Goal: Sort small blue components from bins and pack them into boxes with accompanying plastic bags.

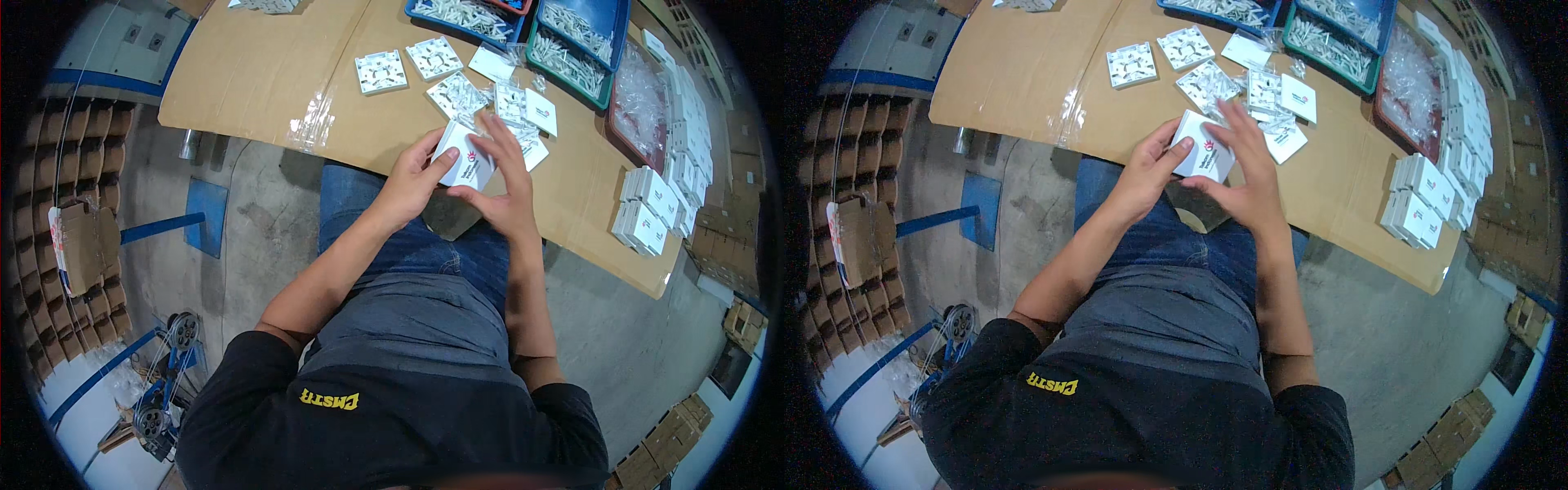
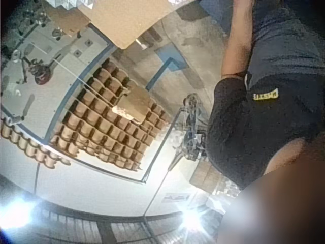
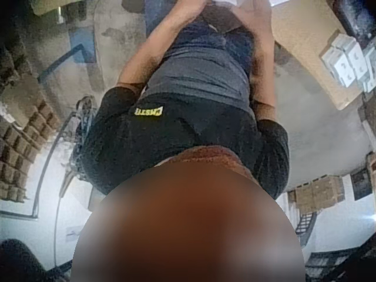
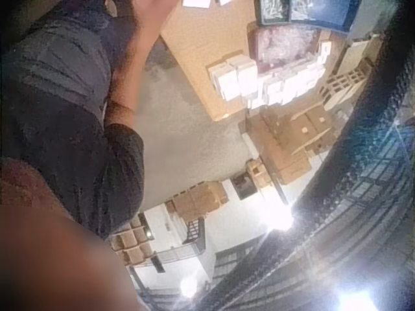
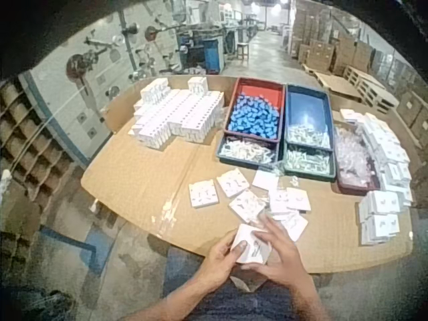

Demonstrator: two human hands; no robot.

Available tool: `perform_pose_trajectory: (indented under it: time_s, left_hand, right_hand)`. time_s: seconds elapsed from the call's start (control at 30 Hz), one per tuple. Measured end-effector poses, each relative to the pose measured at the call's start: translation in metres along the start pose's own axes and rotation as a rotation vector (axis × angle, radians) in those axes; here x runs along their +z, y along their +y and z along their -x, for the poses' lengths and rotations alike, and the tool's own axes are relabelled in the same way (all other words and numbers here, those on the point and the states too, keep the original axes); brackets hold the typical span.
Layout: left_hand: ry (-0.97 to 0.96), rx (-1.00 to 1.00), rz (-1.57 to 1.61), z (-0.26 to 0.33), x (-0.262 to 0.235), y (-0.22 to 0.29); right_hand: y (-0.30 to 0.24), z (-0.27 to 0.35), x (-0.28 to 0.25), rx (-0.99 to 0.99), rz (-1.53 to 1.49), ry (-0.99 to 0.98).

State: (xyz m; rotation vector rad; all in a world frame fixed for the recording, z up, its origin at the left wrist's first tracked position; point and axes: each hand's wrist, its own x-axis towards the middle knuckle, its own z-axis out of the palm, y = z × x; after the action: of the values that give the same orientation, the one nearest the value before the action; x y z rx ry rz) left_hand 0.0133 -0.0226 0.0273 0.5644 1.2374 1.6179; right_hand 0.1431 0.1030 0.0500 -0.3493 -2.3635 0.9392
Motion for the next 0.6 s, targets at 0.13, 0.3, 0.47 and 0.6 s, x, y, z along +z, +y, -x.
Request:
perform_pose_trajectory:
  time_s: [0.13, 0.3, 0.47, 0.6]
  left_hand:
    - [-0.023, 0.095, -0.14, 0.005, 0.002, -0.009]
    - [-0.046, 0.049, -0.305, 0.012, 0.006, -0.001]
    - [-0.053, 0.082, -0.29, 0.009, 0.001, -0.017]
    - [0.164, 0.147, -0.006, -0.001, -0.004, -0.017]
  right_hand:
    - [0.004, 0.0, 0.0, 0.223, -0.244, 0.11]
    - [0.009, 0.0, -0.006, 0.281, -0.352, -0.054]
    - [0.01, 0.002, -0.005, 0.226, -0.151, -0.069]
    - [0.004, -0.001, 0.003, 0.293, -0.201, 0.207]
